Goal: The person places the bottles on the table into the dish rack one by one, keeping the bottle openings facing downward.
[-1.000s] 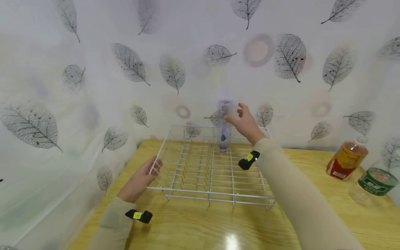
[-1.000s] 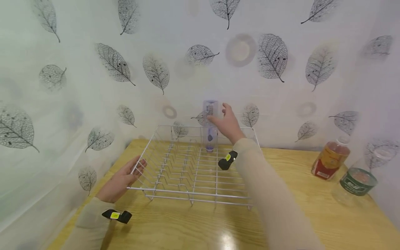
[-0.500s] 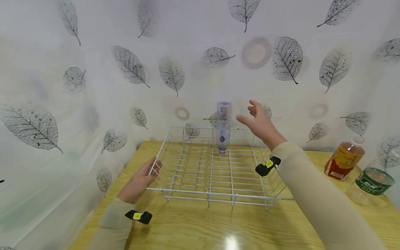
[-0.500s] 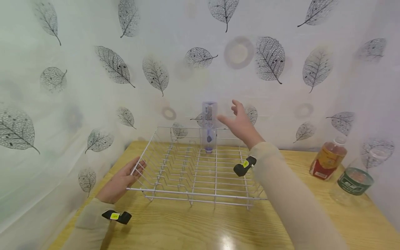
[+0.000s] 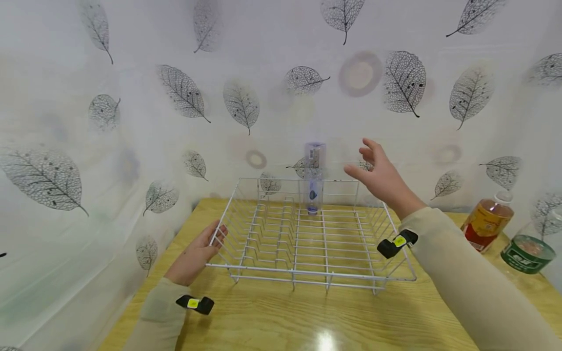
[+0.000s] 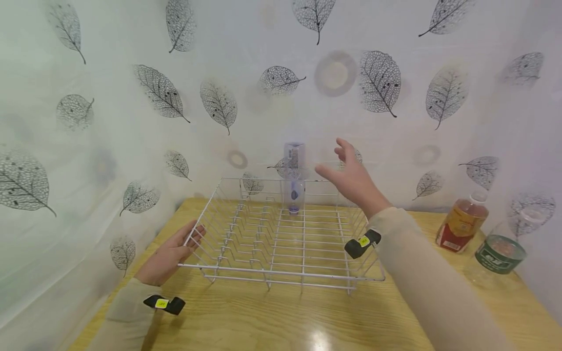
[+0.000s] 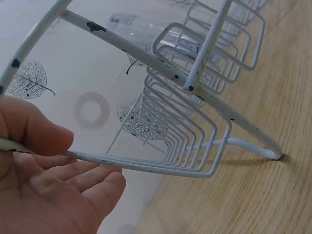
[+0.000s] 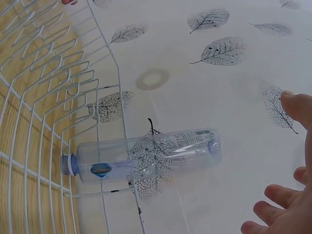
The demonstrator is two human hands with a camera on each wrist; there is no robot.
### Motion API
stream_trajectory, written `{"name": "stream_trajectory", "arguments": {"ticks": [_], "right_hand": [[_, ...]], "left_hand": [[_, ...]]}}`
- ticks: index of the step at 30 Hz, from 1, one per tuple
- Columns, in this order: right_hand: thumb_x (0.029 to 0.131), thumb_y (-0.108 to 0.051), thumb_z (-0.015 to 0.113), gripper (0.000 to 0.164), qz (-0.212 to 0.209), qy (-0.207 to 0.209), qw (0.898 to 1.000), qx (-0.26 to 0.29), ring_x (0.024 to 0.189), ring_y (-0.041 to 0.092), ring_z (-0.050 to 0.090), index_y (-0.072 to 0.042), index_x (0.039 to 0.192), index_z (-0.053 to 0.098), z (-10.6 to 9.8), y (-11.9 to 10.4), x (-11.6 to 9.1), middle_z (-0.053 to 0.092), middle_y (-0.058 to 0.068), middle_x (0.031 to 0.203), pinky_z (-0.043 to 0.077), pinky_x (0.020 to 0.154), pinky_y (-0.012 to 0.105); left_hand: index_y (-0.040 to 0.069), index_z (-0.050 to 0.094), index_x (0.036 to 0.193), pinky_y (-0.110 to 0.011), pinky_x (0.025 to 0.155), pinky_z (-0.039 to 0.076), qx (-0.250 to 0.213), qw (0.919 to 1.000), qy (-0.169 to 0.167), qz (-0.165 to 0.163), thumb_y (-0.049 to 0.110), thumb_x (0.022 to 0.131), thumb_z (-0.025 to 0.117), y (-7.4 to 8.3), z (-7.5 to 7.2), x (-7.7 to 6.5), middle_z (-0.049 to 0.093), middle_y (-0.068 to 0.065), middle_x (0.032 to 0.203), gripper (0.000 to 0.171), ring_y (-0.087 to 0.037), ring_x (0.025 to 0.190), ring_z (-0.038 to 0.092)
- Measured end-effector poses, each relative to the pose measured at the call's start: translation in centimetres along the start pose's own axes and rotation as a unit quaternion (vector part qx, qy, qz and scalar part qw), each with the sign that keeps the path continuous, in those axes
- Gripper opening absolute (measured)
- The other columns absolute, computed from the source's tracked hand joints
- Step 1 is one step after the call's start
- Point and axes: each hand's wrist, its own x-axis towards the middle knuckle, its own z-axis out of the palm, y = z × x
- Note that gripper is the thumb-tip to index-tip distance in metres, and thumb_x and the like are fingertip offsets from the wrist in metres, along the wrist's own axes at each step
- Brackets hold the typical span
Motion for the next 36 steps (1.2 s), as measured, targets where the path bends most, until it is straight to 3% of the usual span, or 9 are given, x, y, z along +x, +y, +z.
{"name": "stream_trajectory", "arguments": {"ticks": [8,20,28,36], "right_hand": [[0.095,-0.051,0.067,0.100,-0.008,0.006,1.000,-0.013,0.153,0.032,0.014,-0.028,0.164,-0.003,-1.8,0.0,-1.7,0.013,0.009,0.168,0.017,0.121,0.057],[0.098,-0.040,0.066,0.097,-0.033,0.034,0.999,-0.026,0.152,0.036,0.015,-0.029,0.164,-0.004,-3.6,0.2,-4.9,0.012,0.011,0.168,0.016,0.120,0.060],[0.099,-0.031,0.066,0.095,-0.049,0.038,0.997,-0.045,0.151,0.040,0.014,-0.026,0.164,-0.002,-4.3,1.2,-7.1,0.012,0.013,0.167,0.013,0.119,0.062],[0.098,-0.029,0.068,0.098,-0.040,0.048,0.996,-0.067,0.151,0.042,0.011,-0.025,0.164,-0.004,-4.9,2.6,-9.4,0.008,0.016,0.168,0.011,0.118,0.065]], "left_hand": [[0.005,-0.003,0.162,-0.049,0.121,0.017,-0.003,1.0000,-0.003,-0.007,-0.009,0.099,0.031,0.2,0.1,0.0,0.009,-0.025,0.165,0.073,-0.040,0.151,0.014],[0.005,-0.002,0.162,-0.053,0.120,0.018,0.010,0.9999,0.003,-0.007,-0.007,0.101,0.031,0.3,0.1,-0.1,0.013,-0.026,0.164,0.071,-0.043,0.149,0.018],[0.005,-0.004,0.162,-0.052,0.121,0.017,-0.003,0.9999,0.003,-0.009,-0.008,0.101,0.030,0.4,0.2,-0.1,0.011,-0.026,0.165,0.071,-0.042,0.150,0.015],[0.005,-0.003,0.163,-0.053,0.121,0.016,-0.004,0.9999,0.003,-0.009,-0.009,0.100,0.030,0.3,0.2,-0.1,0.011,-0.025,0.165,0.072,-0.041,0.150,0.015]]}}
